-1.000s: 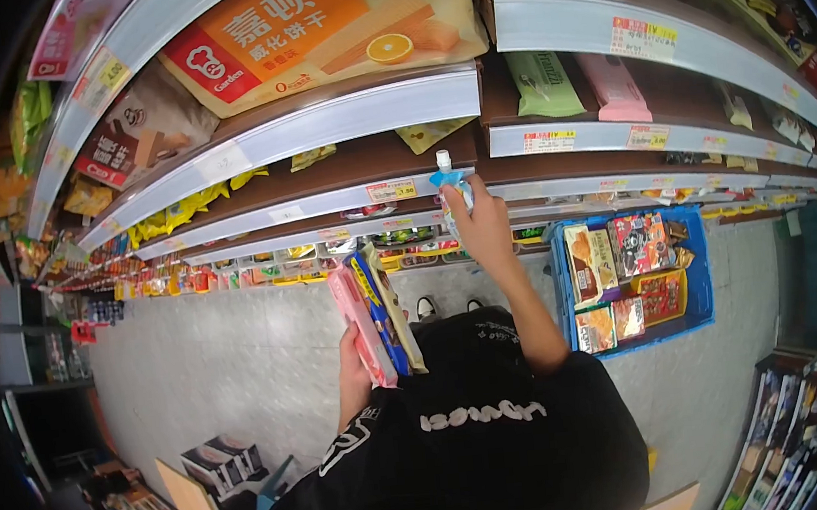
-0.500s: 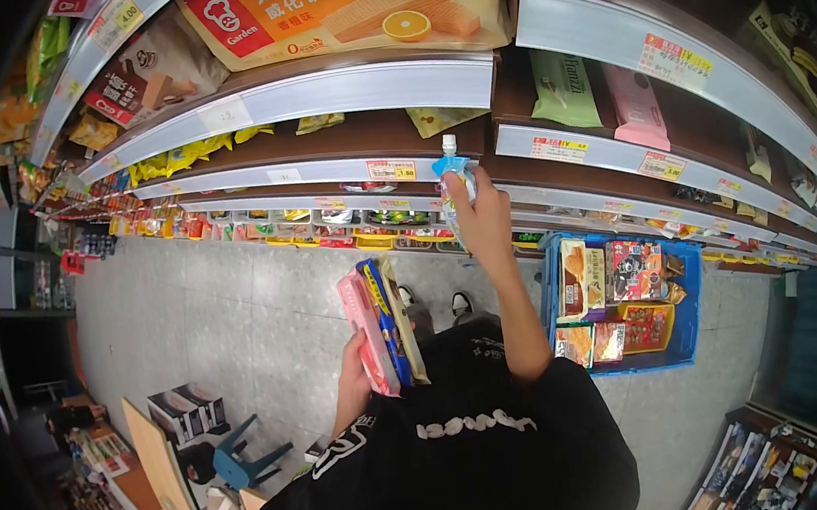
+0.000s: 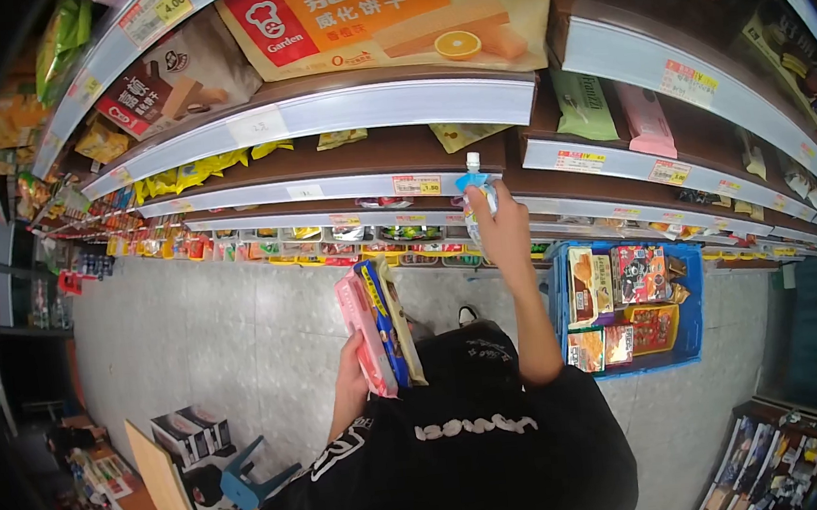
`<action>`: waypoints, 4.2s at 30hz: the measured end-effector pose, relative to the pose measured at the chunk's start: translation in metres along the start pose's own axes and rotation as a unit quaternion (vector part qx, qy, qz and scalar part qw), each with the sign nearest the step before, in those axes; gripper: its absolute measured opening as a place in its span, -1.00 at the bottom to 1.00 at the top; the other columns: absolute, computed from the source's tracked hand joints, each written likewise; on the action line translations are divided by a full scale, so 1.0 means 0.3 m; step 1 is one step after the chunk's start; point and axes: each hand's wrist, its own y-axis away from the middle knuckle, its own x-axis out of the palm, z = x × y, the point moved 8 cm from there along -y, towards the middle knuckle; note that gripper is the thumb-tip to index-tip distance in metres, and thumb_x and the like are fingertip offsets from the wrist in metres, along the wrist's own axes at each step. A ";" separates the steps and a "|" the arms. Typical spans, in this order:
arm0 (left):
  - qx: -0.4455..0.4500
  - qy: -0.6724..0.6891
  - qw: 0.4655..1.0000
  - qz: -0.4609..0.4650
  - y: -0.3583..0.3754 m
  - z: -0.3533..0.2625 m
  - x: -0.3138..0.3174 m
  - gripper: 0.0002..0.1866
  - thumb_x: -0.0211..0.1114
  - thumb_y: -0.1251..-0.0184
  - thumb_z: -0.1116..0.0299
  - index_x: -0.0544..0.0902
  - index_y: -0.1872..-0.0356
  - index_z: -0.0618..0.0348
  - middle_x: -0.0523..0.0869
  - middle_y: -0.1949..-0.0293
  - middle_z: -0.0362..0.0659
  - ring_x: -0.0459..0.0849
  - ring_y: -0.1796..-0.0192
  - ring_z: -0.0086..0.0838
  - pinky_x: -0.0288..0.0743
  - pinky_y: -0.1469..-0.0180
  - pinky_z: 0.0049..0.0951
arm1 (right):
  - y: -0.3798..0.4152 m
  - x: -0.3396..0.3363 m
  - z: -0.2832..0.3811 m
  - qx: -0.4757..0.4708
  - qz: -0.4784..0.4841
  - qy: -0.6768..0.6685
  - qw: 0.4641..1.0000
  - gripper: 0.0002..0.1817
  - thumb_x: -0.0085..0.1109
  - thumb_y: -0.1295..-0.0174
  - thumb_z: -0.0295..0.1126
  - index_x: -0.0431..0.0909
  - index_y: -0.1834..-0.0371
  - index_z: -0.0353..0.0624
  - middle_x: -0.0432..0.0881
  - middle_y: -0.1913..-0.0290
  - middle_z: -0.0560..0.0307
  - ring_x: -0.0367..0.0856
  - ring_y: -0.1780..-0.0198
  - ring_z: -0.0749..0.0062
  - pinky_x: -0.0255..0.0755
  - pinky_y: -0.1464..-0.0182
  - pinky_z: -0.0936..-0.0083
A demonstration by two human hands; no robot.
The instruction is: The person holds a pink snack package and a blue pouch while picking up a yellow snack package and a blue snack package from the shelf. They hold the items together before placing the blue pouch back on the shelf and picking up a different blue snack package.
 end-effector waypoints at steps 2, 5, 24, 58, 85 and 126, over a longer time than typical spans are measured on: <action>-0.010 0.002 1.000 -0.002 0.001 -0.026 0.005 -0.22 0.21 -0.30 0.04 0.19 -0.41 0.30 0.42 -0.29 0.25 0.46 -0.30 0.03 0.35 -0.34 -0.03 | -0.008 0.012 -0.007 0.002 -0.003 -0.017 1.000 -0.42 0.07 -0.33 0.06 0.54 0.03 -0.37 0.64 0.42 -0.33 0.68 0.30 -0.19 0.49 0.27 0.17; -0.016 0.012 1.000 0.009 0.002 -0.069 -0.010 -0.22 0.22 -0.29 0.05 0.19 -0.41 0.30 0.43 -0.28 0.24 0.47 -0.30 0.03 0.35 -0.34 -0.02 | 0.000 0.046 0.020 -0.006 -0.016 0.006 1.000 -0.41 0.05 -0.34 0.05 0.53 0.00 -0.39 0.65 0.42 -0.33 0.69 0.30 -0.16 0.49 0.27 0.19; 0.027 0.044 0.999 0.002 0.096 -0.356 -0.133 -0.21 0.23 -0.29 0.09 0.16 -0.43 0.30 0.40 -0.29 0.28 0.42 -0.34 0.06 0.30 -0.37 0.01 | 0.019 0.290 0.159 -0.020 -0.004 0.076 0.997 -0.40 0.02 -0.36 0.03 0.52 -0.03 -0.43 0.64 0.40 -0.36 0.65 0.27 -0.26 0.47 0.20 0.11; 0.008 0.015 1.000 -0.006 0.139 -0.496 -0.305 -0.18 0.20 -0.29 0.00 0.15 -0.44 0.28 0.37 -0.30 0.34 0.40 -0.35 0.08 0.32 -0.36 0.03 | 0.050 0.392 0.242 0.013 -0.023 0.014 1.000 -0.39 0.04 -0.37 0.07 0.53 -0.02 -0.41 0.65 0.37 -0.27 0.67 0.29 -0.03 0.46 0.16 0.26; 0.114 0.086 0.989 -0.043 0.383 -0.647 -0.538 -0.18 0.24 -0.28 0.03 0.15 -0.44 0.26 0.37 -0.31 0.31 0.39 -0.35 0.10 0.29 -0.37 0.08 | 0.086 0.778 0.547 -0.082 0.024 0.062 0.994 -0.43 0.02 -0.37 0.06 0.55 0.15 -0.40 0.61 0.42 -0.38 0.60 0.26 -0.33 0.44 0.23 0.05; 0.031 0.032 0.998 -0.037 0.353 -1.707 -0.863 -0.15 0.34 -0.19 0.13 0.16 -0.42 0.29 0.41 -0.29 0.24 0.45 -0.32 0.03 0.33 -0.37 -0.02 | 0.166 1.558 0.981 -0.033 0.012 0.061 0.998 -0.59 0.11 -0.35 -0.11 0.51 0.17 -0.34 0.53 0.63 -0.21 0.58 0.57 -0.12 0.35 0.49 0.17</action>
